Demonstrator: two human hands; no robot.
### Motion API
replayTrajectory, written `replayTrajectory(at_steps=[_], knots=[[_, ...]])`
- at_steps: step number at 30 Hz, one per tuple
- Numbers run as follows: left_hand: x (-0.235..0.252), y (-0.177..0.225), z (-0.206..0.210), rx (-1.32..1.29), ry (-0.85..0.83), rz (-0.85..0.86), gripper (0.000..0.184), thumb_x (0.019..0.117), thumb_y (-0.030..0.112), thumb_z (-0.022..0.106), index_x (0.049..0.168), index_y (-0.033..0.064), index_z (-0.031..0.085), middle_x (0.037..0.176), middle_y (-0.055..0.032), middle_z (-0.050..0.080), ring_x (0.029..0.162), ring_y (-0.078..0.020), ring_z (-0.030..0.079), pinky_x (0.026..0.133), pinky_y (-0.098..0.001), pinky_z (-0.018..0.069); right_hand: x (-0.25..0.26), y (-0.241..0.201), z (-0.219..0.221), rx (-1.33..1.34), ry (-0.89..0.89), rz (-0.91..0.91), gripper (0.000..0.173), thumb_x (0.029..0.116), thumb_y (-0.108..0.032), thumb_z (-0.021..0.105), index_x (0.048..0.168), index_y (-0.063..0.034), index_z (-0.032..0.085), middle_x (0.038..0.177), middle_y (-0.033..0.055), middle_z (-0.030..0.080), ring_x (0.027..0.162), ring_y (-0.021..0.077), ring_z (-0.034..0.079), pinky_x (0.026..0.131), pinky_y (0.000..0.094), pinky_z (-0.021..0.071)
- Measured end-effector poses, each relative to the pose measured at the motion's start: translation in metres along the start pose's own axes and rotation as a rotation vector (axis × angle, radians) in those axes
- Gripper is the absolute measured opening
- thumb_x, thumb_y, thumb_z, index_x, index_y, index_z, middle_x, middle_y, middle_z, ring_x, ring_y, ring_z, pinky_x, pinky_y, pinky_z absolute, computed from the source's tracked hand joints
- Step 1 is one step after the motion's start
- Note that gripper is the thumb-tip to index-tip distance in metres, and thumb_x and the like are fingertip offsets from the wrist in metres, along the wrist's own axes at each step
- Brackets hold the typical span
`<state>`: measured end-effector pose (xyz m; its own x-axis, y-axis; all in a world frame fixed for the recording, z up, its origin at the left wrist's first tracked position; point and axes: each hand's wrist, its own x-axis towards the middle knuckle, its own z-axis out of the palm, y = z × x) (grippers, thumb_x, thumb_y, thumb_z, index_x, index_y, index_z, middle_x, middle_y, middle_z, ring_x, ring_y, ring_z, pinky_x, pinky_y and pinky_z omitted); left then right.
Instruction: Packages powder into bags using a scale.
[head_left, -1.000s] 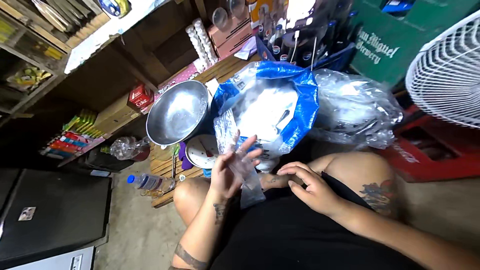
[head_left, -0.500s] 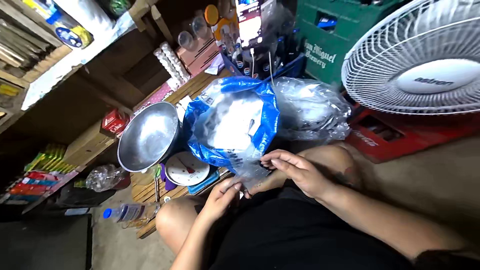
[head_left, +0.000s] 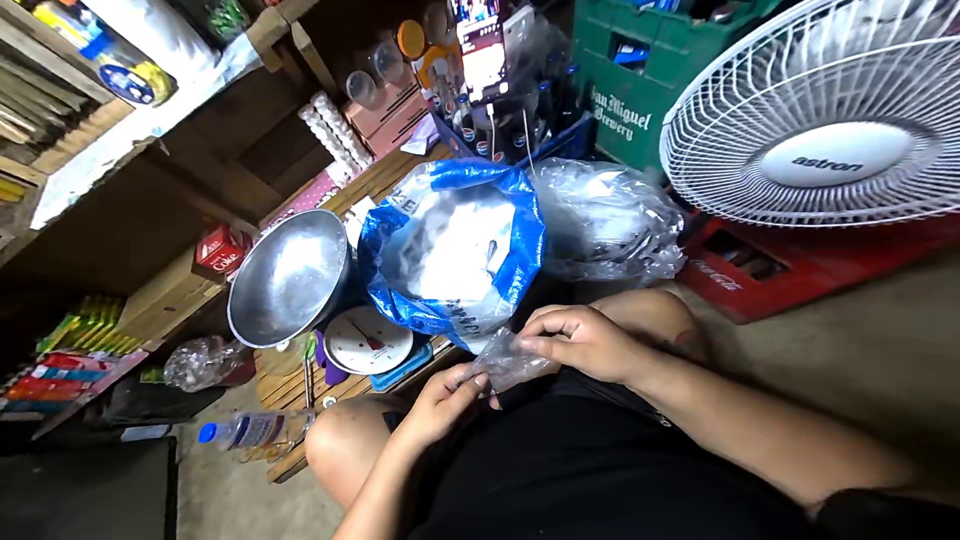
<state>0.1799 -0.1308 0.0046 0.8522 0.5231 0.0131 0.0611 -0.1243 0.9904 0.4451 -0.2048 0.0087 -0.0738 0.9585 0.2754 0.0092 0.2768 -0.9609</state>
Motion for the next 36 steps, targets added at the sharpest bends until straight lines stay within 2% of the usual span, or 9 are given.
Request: replayTrajectory(at_steps=[3, 7, 18, 25, 27, 30, 32, 34, 36], knots=[[0.001, 0.002, -0.001, -0.003, 0.015, -0.002, 0.029, 0.1095, 0.019, 0.045, 0.119, 0.0054, 0.069, 0.094, 0.0039, 0.075, 0.083, -0.0034, 0.069, 0.079, -0.0246, 0.0579, -0.001, -0.002, -0.002, 0.087, 0.005, 0.022, 0.025, 0.1005, -0.026, 0.063, 0.105, -0.0054, 0.076, 0.101, -0.0025, 0.071, 0.095, 0.0029, 0.066, 0.087, 0.0217, 0.0566], [-0.001, -0.002, 0.001, 0.002, 0.026, -0.019, 0.029, 0.1088, 0.019, 0.046, 0.118, 0.0035, 0.069, 0.095, 0.0027, 0.075, 0.084, -0.0047, 0.069, 0.080, -0.0266, 0.0586, -0.004, 0.001, -0.002, 0.094, -0.033, 0.055, 0.025, 0.0953, -0.026, 0.070, 0.108, -0.0053, 0.075, 0.103, -0.0028, 0.070, 0.092, -0.0002, 0.065, 0.082, 0.0175, 0.0556], [0.002, -0.012, 0.001, 0.038, 0.050, 0.032, 0.027, 0.1079, 0.015, 0.047, 0.117, 0.0021, 0.069, 0.096, 0.0030, 0.075, 0.085, -0.0032, 0.069, 0.080, -0.0257, 0.0585, -0.003, 0.004, 0.000, 0.032, -0.042, 0.201, 0.017, 0.0937, -0.017, 0.070, 0.105, -0.0058, 0.075, 0.099, -0.0038, 0.070, 0.086, -0.0038, 0.064, 0.078, 0.0136, 0.0541], [0.006, -0.018, -0.002, 0.340, 0.144, 0.160, 0.030, 0.1052, 0.010, 0.050, 0.123, -0.0061, 0.068, 0.111, -0.0098, 0.074, 0.102, -0.0062, 0.069, 0.096, -0.0273, 0.0559, -0.002, 0.003, 0.003, 0.194, -0.089, 0.449, 0.011, 0.0958, -0.010, 0.067, 0.105, -0.0049, 0.065, 0.087, -0.0033, 0.071, 0.075, 0.0039, 0.068, 0.073, 0.0214, 0.0590], [0.007, -0.016, -0.003, 0.433, 0.139, 0.086, 0.040, 0.1040, 0.022, 0.058, 0.136, -0.0024, 0.062, 0.126, -0.0131, 0.070, 0.115, -0.0129, 0.067, 0.104, -0.0334, 0.0533, -0.001, 0.006, 0.005, 0.182, -0.039, 0.459, 0.009, 0.0950, -0.010, 0.068, 0.103, -0.0052, 0.066, 0.084, -0.0038, 0.070, 0.073, 0.0037, 0.067, 0.071, 0.0207, 0.0582], [0.006, -0.009, -0.005, 0.672, 0.217, 0.052, 0.077, 0.0935, 0.051, 0.068, 0.151, 0.0037, 0.048, 0.150, -0.0176, 0.053, 0.138, -0.0281, 0.052, 0.111, -0.0538, 0.0440, -0.002, 0.015, 0.008, 0.143, 0.019, 0.448, 0.011, 0.0933, -0.013, 0.072, 0.100, -0.0060, 0.067, 0.082, -0.0038, 0.068, 0.070, 0.0030, 0.065, 0.069, 0.0203, 0.0566], [0.002, 0.004, -0.002, 0.767, 0.329, 0.187, 0.072, 0.0925, 0.053, 0.069, 0.145, 0.0055, 0.055, 0.145, -0.0187, 0.056, 0.134, -0.0297, 0.054, 0.108, -0.0527, 0.0461, -0.003, 0.020, 0.010, 0.120, 0.044, 0.442, 0.012, 0.0927, -0.014, 0.073, 0.099, -0.0071, 0.065, 0.080, -0.0045, 0.067, 0.068, 0.0024, 0.065, 0.068, 0.0197, 0.0565], [-0.002, 0.016, 0.008, 0.815, 0.428, 0.368, 0.039, 0.0971, 0.042, 0.067, 0.122, 0.0117, 0.069, 0.115, -0.0103, 0.067, 0.111, -0.0199, 0.062, 0.097, -0.0383, 0.0509, -0.005, 0.024, 0.014, 0.107, 0.065, 0.440, 0.013, 0.0918, -0.016, 0.074, 0.097, -0.0078, 0.065, 0.078, -0.0050, 0.066, 0.067, 0.0019, 0.064, 0.067, 0.0193, 0.0558], [-0.005, 0.022, 0.018, 0.782, 0.389, 0.452, 0.023, 0.1006, 0.031, 0.063, 0.100, 0.0109, 0.073, 0.094, -0.0051, 0.070, 0.094, -0.0143, 0.066, 0.087, -0.0305, 0.0547, -0.006, 0.025, 0.019, 0.086, 0.080, 0.446, 0.016, 0.0916, -0.018, 0.076, 0.096, -0.0075, 0.064, 0.077, -0.0049, 0.065, 0.067, 0.0013, 0.063, 0.066, 0.0188, 0.0556]])
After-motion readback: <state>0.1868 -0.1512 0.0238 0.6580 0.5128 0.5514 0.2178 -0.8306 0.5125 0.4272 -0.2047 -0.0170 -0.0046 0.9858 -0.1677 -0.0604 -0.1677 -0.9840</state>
